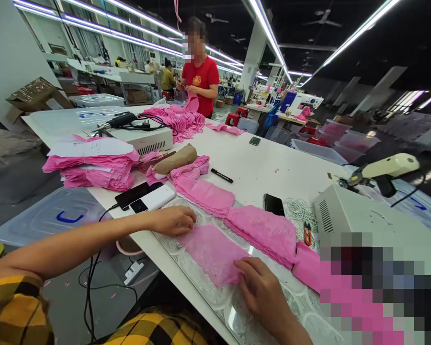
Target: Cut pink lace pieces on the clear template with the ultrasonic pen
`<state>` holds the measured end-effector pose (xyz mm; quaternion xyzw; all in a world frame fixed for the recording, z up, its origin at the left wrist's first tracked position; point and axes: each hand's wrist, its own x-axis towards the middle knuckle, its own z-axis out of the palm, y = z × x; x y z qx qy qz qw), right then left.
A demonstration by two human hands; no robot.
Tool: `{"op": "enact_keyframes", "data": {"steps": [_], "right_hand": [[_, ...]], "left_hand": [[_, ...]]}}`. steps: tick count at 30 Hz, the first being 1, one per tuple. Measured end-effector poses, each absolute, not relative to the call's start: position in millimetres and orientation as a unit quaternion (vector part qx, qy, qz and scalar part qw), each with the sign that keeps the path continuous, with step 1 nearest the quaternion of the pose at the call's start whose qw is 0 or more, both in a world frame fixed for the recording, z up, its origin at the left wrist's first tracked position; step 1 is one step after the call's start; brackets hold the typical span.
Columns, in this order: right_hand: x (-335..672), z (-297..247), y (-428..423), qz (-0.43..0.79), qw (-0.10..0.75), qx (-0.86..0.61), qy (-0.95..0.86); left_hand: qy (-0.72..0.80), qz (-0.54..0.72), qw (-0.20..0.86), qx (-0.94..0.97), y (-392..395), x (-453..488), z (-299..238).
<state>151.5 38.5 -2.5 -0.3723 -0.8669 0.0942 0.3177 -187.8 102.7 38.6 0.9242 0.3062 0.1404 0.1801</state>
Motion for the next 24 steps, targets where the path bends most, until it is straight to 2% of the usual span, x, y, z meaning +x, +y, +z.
{"op": "enact_keyframes", "data": {"steps": [5,10,15,24], "right_hand": [[162.0,4.3,97.8,0.121,0.357,-0.497,-0.781],[165.0,-14.6,128.1,0.138,0.345,-0.516,-0.772],[169.6,-24.7,125.9,0.158,0.352,-0.525,-0.758],[169.9,-23.7,123.8,0.168,0.356,-0.531,-0.75]], "left_hand": [[0.304,0.151,0.13,0.932,145.6,-114.7,35.6],[0.295,0.125,0.109,0.941,182.8,-60.0,19.4],[0.285,0.099,0.121,0.946,196.3,-57.2,7.4],[0.299,0.129,0.168,0.93,207.0,-60.1,9.2]]}}
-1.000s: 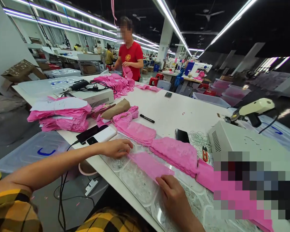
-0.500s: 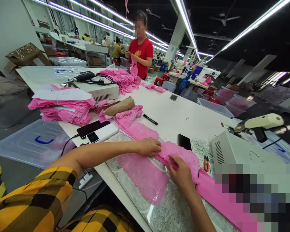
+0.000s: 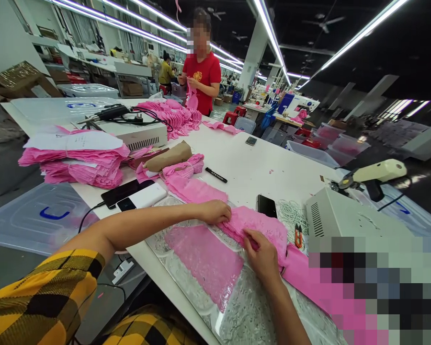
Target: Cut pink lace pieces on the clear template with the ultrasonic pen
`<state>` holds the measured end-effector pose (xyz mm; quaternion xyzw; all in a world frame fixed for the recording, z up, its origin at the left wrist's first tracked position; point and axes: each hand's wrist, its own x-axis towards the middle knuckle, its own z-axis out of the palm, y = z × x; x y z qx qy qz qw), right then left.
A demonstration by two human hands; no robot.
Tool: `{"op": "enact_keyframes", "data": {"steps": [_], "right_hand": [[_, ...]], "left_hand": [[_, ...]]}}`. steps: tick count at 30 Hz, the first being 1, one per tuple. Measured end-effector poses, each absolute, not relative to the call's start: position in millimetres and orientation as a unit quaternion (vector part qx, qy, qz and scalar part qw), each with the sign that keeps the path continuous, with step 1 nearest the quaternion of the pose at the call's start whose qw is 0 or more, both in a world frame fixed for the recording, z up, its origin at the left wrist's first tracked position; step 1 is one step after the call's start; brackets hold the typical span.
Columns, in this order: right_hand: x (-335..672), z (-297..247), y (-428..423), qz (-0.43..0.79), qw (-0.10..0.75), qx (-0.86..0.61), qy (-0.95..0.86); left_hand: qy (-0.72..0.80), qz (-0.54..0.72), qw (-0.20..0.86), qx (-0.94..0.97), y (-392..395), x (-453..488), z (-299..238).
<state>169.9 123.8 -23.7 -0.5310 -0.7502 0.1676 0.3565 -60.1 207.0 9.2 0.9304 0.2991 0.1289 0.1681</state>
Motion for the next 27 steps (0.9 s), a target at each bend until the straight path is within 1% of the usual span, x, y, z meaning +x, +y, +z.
{"op": "enact_keyframes", "data": {"steps": [7,14,18,22,27], "right_hand": [[161.3,-9.0,120.2,0.146,0.368,-0.527,-0.752],[126.1,22.6,133.6,0.102,0.389,-0.545,-0.736],[126.3,45.0,144.3,0.087,0.423,-0.572,-0.697],[135.0,70.1,145.1,0.073,0.458,-0.594,-0.657],[147.7,101.3,137.4,0.067,0.502,-0.611,-0.608]], "left_hand": [[0.31,0.145,0.177,0.923,195.1,-63.1,26.0],[0.339,0.249,0.179,0.889,173.8,-51.7,56.3],[0.431,0.309,0.188,0.827,151.6,-34.2,52.9],[0.483,0.305,0.225,0.789,132.0,-0.5,39.6],[0.532,0.31,0.248,0.748,136.2,54.0,40.7]]}}
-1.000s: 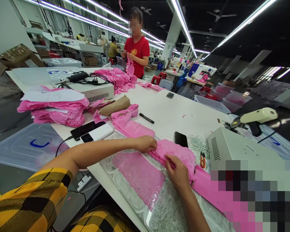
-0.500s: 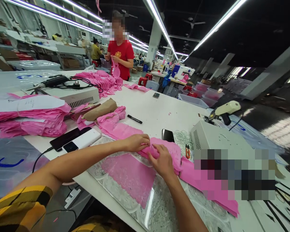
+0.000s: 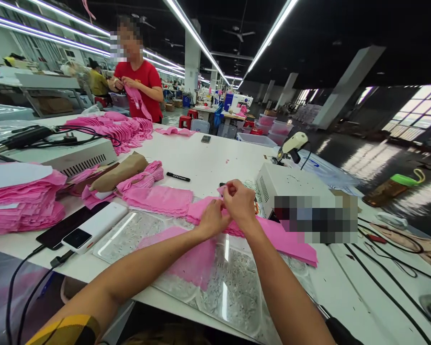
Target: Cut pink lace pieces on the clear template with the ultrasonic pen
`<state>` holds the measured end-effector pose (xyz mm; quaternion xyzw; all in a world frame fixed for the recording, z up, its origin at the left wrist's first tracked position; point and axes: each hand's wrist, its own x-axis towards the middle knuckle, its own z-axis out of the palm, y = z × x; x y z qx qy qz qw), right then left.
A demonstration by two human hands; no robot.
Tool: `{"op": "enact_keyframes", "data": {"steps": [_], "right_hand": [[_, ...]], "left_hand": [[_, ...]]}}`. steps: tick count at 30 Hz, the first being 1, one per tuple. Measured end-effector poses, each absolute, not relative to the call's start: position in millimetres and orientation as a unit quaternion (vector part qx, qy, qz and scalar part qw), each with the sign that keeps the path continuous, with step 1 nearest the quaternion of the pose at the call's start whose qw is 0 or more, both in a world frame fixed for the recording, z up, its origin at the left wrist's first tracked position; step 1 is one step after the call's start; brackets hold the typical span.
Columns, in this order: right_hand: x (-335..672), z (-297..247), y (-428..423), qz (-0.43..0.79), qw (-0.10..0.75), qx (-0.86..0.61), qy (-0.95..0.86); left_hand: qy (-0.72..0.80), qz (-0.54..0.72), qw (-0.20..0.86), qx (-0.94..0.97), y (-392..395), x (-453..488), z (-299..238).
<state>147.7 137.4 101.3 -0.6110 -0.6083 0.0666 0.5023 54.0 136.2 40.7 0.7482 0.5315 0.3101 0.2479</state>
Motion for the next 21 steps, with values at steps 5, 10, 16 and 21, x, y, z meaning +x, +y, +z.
{"op": "enact_keyframes", "data": {"steps": [5,10,16,21], "right_hand": [[184.0,122.4,110.0,0.056,0.56,-0.635,-0.529],[222.8,119.9,78.6,0.037,0.589,-0.668,-0.453],[226.4,108.1,78.9,0.026,0.59,-0.688,-0.423],[213.1,117.2,90.5,0.03,0.583,-0.697,-0.416]], "left_hand": [[0.503,0.314,0.243,0.768,142.0,74.1,50.2],[0.428,0.296,0.231,0.822,136.7,65.5,47.9],[0.365,0.223,0.232,0.874,115.0,79.4,27.6],[0.435,0.233,0.184,0.85,110.9,113.6,20.1]]}}
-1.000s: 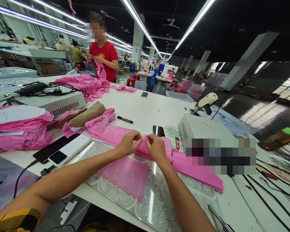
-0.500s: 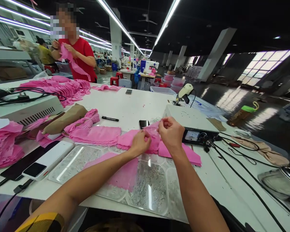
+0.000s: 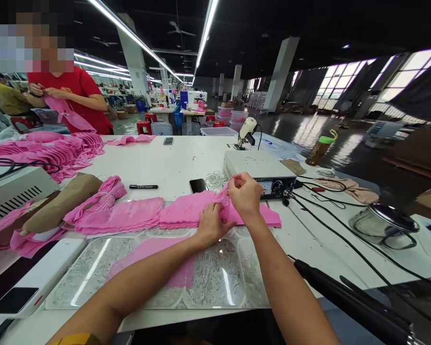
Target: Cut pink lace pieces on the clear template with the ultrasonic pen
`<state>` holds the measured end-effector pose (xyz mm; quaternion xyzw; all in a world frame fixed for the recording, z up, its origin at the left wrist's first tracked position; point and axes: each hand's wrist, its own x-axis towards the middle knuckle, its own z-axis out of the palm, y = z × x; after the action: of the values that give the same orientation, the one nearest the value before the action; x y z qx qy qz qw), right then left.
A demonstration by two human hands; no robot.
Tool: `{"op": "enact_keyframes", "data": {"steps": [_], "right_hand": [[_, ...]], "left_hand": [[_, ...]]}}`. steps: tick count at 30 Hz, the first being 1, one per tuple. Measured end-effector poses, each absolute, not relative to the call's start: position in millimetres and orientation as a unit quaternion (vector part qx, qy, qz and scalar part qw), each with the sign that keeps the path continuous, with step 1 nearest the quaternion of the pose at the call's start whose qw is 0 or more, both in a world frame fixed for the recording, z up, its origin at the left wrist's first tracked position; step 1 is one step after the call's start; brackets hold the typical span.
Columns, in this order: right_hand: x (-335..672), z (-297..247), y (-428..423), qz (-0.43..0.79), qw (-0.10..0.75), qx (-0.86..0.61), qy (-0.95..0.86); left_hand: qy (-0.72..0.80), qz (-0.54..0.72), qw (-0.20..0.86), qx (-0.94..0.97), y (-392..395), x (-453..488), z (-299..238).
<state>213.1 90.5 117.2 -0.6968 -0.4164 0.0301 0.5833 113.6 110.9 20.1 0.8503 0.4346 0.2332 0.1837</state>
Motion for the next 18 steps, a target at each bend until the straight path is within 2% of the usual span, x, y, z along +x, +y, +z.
{"op": "enact_keyframes", "data": {"steps": [6,11,12,14,15,18], "right_hand": [[231.6,126.4,76.6,0.001,0.556,-0.731,-0.396],[248.1,95.4,17.0,-0.035,0.472,-0.788,-0.395],[247.4,84.0,1.8,-0.03,0.433,-0.805,-0.404],[243.4,59.7,-27.9,-0.033,0.241,-0.862,-0.445],[241.0,48.1,-41.4,-0.025,0.173,-0.866,-0.468],[237.7,21.8,-72.5,-0.021,0.045,-0.854,-0.518]], "left_hand": [[0.411,0.238,0.146,0.868,129.6,114.5,28.2],[0.278,0.22,0.094,0.931,117.9,57.7,30.0],[0.242,0.206,0.085,0.944,110.5,45.9,28.2],[0.174,0.174,0.077,0.966,93.0,27.1,23.6],[0.144,0.158,0.073,0.974,84.2,20.7,21.4],[0.056,0.101,0.044,0.992,64.2,12.4,18.6]]}}
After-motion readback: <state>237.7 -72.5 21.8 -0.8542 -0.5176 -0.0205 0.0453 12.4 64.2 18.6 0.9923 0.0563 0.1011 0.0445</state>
